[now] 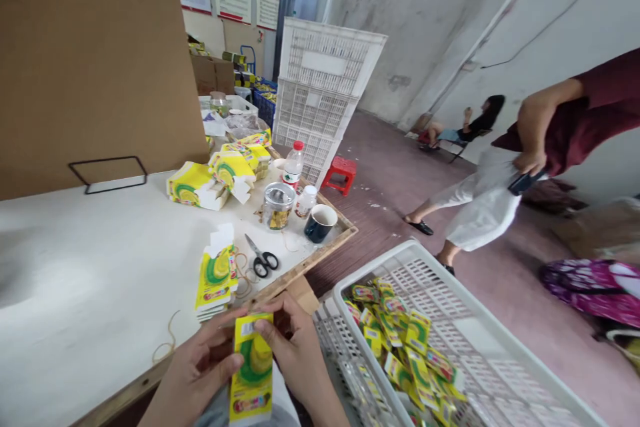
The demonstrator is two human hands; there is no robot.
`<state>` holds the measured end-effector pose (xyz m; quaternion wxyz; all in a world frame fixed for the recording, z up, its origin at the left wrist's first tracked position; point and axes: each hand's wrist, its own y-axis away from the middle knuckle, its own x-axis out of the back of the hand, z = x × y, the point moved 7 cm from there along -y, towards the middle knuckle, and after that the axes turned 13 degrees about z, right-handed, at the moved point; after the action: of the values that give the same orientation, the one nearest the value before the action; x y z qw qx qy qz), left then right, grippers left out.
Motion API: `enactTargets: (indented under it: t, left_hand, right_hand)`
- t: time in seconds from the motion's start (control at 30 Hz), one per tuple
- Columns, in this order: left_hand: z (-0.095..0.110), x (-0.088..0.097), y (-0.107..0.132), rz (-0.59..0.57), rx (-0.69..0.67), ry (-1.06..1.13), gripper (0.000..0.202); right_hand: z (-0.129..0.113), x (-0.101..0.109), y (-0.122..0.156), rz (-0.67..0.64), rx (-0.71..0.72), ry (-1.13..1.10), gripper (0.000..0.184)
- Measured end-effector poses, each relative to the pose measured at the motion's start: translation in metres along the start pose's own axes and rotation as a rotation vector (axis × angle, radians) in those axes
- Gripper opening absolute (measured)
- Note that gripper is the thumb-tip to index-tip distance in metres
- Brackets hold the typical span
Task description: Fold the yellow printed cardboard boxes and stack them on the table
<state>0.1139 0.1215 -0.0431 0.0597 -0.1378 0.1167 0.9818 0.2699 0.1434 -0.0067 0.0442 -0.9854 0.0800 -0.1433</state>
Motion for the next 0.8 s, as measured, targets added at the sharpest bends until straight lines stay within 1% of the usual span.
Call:
enactTargets:
  t: [0.03,0.07,0.1,0.13,0.17,0.2,0.23,0.27,0.3,0.33,0.37,0.4,0.47,0.53,0.57,0.63,0.7,0.8]
  left_hand:
    - [0.002,0.006,-0.004,0.047,-0.064,-0.118,0.049]
    - [0.004,0.013,-0.011,0.091,-0.15,-0.301,0.047]
    - [0.006,0.02,-0.018,0.12,-0.241,-0.527,0.052]
    - [0.009,0.034,-0.027,0.226,-0.33,-0.688,0.054]
    - [0.012,0.044,-0.034,0.295,-0.441,-0.816,0.057]
    - [0.013,0.052,-0.041,0.343,-0.541,-0.933,0.061]
    - [0.009,0.058,-0.047,0.35,-0.602,-1.034,0.062]
    - [0.004,0.063,-0.053,0.331,-0.633,-1.112,0.059]
    - [-0.002,0.068,-0.056,0.319,-0.639,-1.166,0.054]
    - [-0.006,0.072,-0.058,0.32,-0.636,-1.21,0.05]
    - [-0.009,0.074,-0.057,0.323,-0.646,-1.244,0.046]
    - [-0.009,0.075,-0.054,0.331,-0.679,-1.266,0.043]
    - [-0.002,0.074,-0.046,0.362,-0.805,-1.282,0.042]
    - [0.007,0.074,-0.038,0.383,-0.939,-1.282,0.042]
    - [0.009,0.074,-0.035,0.383,-0.978,-1.29,0.041]
    - [0.012,0.074,-0.033,0.365,-1.014,-1.312,0.039]
    - [0.013,0.075,-0.03,0.361,-1.027,-1.312,0.038]
    - [0.017,0.08,-0.019,0.433,-1.052,-1.192,0.033]
  right_hand:
    - [-0.002,0.016,-0.001,0.065,0.02,0.054,0.036]
    - [-0.004,0.036,-0.003,0.148,0.038,0.137,0.034]
    - [-0.007,0.06,-0.004,0.26,0.058,0.242,0.032]
    - [-0.01,0.085,-0.004,0.394,0.087,0.338,0.032]
    - [-0.015,0.108,-0.002,0.537,0.139,0.536,0.034]
    - [-0.018,0.124,0.0,0.627,0.172,0.676,0.037]
    - [-0.018,0.132,0.001,0.655,0.191,0.74,0.038]
    - [-0.015,0.132,0.001,0.617,0.188,0.734,0.036]
    - [-0.011,0.125,0.0,0.553,0.16,0.674,0.033]
    - [-0.005,0.114,0.0,0.483,0.12,0.581,0.031]
    - [0.003,0.096,0.001,0.375,0.038,0.485,0.028]
    - [0.006,0.078,0.002,0.317,0.002,0.457,0.026]
    - [0.008,0.043,0.004,0.249,-0.038,0.404,0.027]
    - [0.014,0.008,0.006,0.118,-0.158,0.211,0.033]
    - [0.016,-0.005,0.007,0.078,-0.197,0.128,0.034]
    - [0.016,-0.022,0.007,0.043,-0.231,0.014,0.038]
    - [0.017,-0.031,0.007,0.043,-0.244,-0.041,0.045]
    - [0.023,-0.043,0.007,0.051,-0.326,-0.164,0.067]
